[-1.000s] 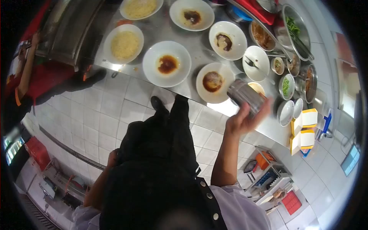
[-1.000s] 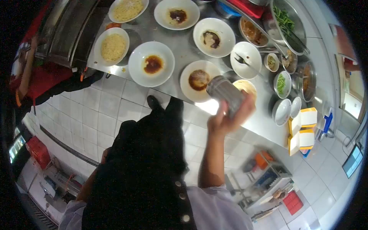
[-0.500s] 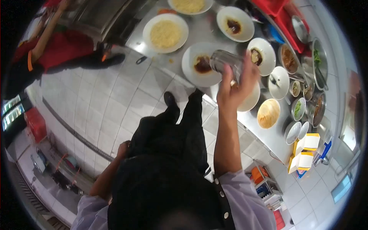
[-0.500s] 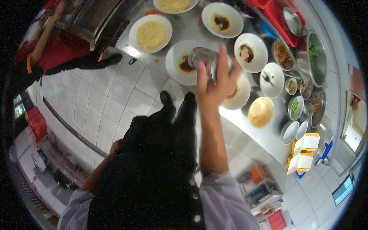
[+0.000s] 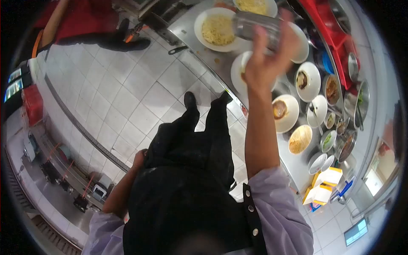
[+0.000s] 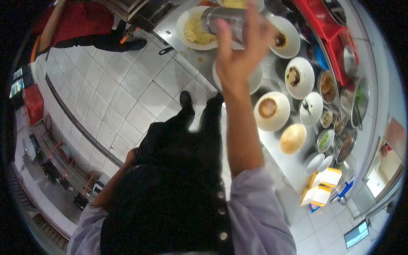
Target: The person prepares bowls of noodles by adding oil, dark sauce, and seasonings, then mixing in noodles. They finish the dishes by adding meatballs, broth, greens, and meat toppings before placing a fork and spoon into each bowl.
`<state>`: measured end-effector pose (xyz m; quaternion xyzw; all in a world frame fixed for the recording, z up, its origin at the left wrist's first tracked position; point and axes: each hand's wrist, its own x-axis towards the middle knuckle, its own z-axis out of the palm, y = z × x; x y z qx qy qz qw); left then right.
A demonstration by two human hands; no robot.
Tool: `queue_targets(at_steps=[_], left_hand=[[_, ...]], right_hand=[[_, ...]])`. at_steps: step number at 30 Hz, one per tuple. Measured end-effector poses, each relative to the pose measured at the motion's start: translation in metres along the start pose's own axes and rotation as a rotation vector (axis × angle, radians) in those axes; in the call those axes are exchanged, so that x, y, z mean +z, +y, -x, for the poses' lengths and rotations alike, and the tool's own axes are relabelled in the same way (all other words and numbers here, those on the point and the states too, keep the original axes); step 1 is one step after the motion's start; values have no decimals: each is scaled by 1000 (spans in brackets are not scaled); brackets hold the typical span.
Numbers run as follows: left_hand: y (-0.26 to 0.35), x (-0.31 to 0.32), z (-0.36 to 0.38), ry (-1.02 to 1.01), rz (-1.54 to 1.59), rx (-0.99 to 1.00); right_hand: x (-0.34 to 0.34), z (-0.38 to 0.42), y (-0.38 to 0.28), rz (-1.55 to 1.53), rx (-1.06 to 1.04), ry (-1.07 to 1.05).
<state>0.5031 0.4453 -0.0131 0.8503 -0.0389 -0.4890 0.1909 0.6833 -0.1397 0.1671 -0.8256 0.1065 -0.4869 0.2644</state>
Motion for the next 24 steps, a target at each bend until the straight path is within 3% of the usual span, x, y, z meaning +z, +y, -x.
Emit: queue_targets(at_steps=[1,4,5,7,8,10,12,13,14,15,16,17,19,21,22,24], left_hand=[[1,5,-8,33,20,-4],[15,4,8,-15,157,-208],[5,17,28,132,304,85],[-15,33,2,75,61,-141],[-24,39,0,114,49,-94],[-47,51,85,-10,18,-145],[-25,49,17,52,34,-74],[-17,41,-7,82,34,-55],[-7,32,-10,-13,-38,-61],[24,14,21,-10,-79,-44],[70,-9,3,58,-102,24],[72,-16,-21,69,-152,51],[164,-54,-37,158,-78,167],[255,-87,-47,199,62,321],[306,-104,-52,215,93,352],[407,-125,-57,229,126,618]], right_hand=[[7,-1,-13,-423,134,272],[2,14,-1,-91,100,-1],[-5,16,4,-25,80,0],[31,-10,28,-21,-42,81],[42,-2,33,3,-19,-34],[5,32,15,101,96,-231],[11,6,7,9,53,42],[22,11,13,-26,85,27],[27,14,16,-160,255,-69],[22,22,19,-265,456,-161],[21,45,29,-430,675,-58],[19,48,48,-626,817,64],[-39,22,32,-1247,1164,85],[-97,-2,32,-1299,1236,-7],[-119,-7,41,-1288,1184,-68],[-174,-34,61,-1189,1093,-156]])
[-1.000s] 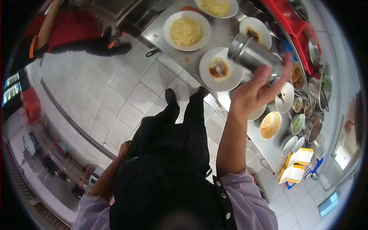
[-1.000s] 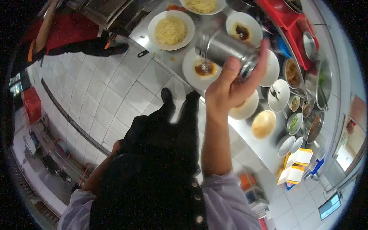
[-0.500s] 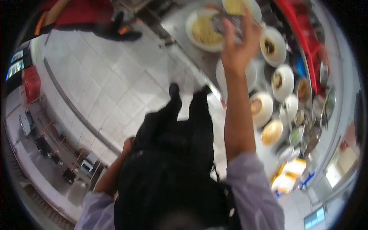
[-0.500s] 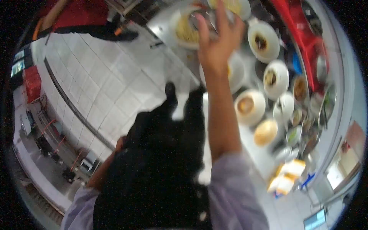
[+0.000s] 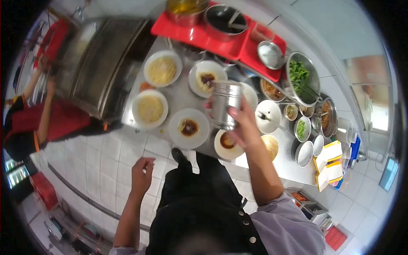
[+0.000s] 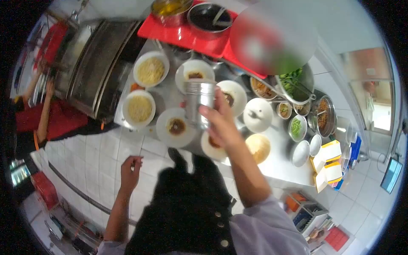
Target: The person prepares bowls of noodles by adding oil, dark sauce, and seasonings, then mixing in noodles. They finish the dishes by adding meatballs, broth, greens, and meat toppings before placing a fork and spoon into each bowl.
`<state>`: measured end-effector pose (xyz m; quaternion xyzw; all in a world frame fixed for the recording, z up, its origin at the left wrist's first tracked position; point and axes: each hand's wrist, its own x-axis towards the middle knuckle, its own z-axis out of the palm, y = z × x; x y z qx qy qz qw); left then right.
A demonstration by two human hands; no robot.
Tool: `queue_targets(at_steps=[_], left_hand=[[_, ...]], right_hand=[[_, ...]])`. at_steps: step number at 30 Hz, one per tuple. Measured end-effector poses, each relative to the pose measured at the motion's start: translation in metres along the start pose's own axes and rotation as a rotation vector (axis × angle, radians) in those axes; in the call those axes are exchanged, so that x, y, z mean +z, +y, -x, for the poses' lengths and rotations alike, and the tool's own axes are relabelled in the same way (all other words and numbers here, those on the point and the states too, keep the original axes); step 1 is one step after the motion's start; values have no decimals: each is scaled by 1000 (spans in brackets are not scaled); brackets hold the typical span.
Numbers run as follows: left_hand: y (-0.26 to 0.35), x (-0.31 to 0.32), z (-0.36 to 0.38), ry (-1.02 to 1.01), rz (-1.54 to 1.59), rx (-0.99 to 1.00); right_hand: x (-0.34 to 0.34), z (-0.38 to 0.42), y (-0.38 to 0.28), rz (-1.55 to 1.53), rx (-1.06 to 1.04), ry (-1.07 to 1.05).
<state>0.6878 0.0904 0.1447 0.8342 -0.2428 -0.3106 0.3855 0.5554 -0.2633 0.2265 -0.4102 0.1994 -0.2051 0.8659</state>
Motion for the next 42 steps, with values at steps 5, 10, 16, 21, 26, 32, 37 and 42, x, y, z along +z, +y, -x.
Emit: queue_targets(at_steps=[5,10,16,21,26,32,37,42], left_hand=[[187,39,-144,-56,28,574],[335,108,-271,-120,-321,1086],[383,185,-383,-60,-668,1182],[395,195,-398,-210,-765,1076],[404,181,-398,-228,-663,980],[401,158,-359,-76,-535,994],[394,133,-310,21,-465,1075],[368,100,-241,80,-400,1006]], right_hand=[[-50,-25,-135,792,-438,187],[-126,-90,-215,1403,-553,209],[-164,-130,-214,1653,-381,337],[-188,-145,-200,1738,-326,333],[-175,-139,-201,1820,-285,347],[-99,-122,-217,1920,-560,331],[-82,-124,-215,1931,-294,167],[-44,-95,-200,1965,-489,98]])
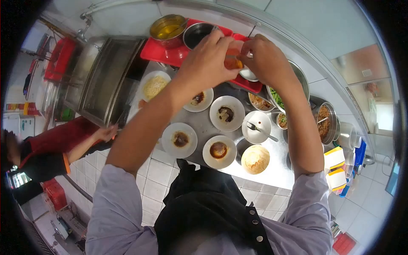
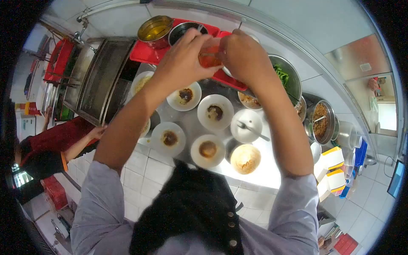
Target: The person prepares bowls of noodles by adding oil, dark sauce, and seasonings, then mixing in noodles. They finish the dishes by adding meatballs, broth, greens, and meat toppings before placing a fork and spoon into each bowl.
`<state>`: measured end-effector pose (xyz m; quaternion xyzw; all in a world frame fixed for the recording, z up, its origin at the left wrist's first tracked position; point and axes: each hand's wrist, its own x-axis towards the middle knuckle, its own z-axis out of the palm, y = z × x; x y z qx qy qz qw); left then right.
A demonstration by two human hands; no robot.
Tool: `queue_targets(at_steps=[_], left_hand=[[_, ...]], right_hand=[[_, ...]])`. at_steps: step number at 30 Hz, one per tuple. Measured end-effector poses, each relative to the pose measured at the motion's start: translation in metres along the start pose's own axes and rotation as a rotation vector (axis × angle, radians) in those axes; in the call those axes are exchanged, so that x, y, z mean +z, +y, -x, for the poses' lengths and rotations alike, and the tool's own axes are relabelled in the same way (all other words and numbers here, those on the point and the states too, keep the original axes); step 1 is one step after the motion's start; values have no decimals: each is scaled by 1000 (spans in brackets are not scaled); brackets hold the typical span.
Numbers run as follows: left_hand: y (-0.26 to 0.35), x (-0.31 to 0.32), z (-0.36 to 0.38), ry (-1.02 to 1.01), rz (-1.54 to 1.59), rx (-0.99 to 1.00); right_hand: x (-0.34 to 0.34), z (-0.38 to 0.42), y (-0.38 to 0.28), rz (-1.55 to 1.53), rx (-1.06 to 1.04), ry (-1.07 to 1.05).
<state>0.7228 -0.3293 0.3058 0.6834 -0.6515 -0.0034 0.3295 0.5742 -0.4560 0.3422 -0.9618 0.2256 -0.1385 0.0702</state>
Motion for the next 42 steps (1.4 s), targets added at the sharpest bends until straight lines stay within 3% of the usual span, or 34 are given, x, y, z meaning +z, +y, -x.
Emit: queue_targets(at_steps=[5,9,13,15,19,20,21,23,24,28,29,32,35,36,37,39,42], left_hand=[[12,-32,81,101,41,-142],[4,-41,141,162,64,-297],[-18,-40,187,209,-74,-389],[-38,-36,210,211,-95,-445],[-87,-36,259,294,-141,-507],[-91,-41,266,240,-136,-655],[-97,-45,272,244,-146,-675],[-109,-47,287,250,-185,-777],[-113,-47,292,237,-177,-796],[-106,-48,295,207,-136,-799],[-100,-47,290,196,-114,-765],[-89,-38,269,206,-48,-647],[-81,-20,253,270,12,-493],[-78,-16,249,266,12,-471],[-77,-11,246,260,11,-453],[-78,1,243,253,38,-439],[-78,15,239,219,52,-466]], right_hand=[[-23,28,-83,-95,85,-59],[19,45,-119,-287,-39,-49],[83,46,-140,-405,-58,-173],[111,39,-147,-733,145,-225],[138,17,-166,-853,252,-136],[158,9,-167,-812,88,79],[181,-2,-167,-824,75,63],[230,-20,-162,-516,-185,202],[243,-25,-162,-475,-219,162],[197,-6,-178,-863,-29,173],[188,6,-181,-860,-13,163],[171,30,-188,-795,-260,-25],[177,45,-185,-563,-258,-78],[177,49,-177,-622,-172,-136],[175,51,-166,-617,-165,-129],[165,59,-143,-865,110,11],[174,67,-106,-692,161,139]])
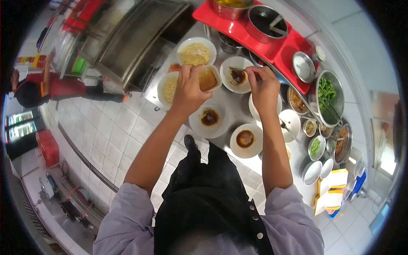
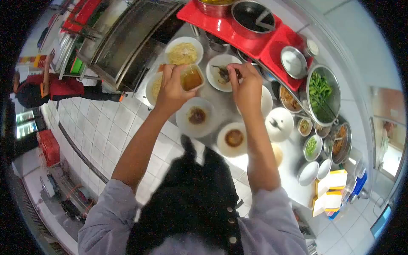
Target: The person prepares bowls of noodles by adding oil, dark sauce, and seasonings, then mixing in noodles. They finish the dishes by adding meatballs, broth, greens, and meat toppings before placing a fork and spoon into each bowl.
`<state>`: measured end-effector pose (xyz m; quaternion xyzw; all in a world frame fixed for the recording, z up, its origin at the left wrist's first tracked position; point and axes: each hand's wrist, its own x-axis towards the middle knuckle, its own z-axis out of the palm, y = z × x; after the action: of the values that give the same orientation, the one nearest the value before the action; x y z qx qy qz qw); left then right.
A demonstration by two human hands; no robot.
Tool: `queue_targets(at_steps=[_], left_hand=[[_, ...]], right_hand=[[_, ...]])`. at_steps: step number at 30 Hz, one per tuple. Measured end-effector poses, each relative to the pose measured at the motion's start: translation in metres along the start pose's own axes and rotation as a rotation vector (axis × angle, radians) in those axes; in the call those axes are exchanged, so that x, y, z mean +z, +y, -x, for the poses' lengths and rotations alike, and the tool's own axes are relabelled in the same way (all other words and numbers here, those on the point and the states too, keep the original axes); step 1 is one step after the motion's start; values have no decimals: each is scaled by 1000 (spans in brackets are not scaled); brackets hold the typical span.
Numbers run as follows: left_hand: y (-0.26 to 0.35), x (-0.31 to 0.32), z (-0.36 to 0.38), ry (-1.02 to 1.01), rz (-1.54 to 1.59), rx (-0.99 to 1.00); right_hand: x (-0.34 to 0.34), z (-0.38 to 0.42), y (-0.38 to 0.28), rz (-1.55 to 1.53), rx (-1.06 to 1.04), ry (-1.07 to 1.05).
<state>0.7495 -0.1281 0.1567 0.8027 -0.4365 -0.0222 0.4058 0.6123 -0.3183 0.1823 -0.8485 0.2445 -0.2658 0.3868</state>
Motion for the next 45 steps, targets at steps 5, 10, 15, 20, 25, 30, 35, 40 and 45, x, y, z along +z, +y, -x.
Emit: queue_targets(at_steps=[5,10,15,20,25,30,35,40,45], left_hand=[[5,19,-7,-126,-46,-31],[35,31,-12,-203,-16,50],[51,46,-12,-278,-13,151],[55,62,-7,-349,16,186],[68,64,9,-367,13,283],[93,58,32,-446,36,338],[79,53,52,-475,-45,305],[66,41,60,-413,-51,310],[63,14,83,-406,8,335]], right_hand=[[-8,16,30,24,-21,179],[-15,42,4,131,-269,43],[-48,71,4,-25,118,100],[-72,107,55,408,169,193],[-74,133,-2,118,142,442],[-47,159,-14,211,144,231],[-70,217,-41,225,324,478],[-48,247,-26,316,286,450],[-16,198,-62,220,94,273]])
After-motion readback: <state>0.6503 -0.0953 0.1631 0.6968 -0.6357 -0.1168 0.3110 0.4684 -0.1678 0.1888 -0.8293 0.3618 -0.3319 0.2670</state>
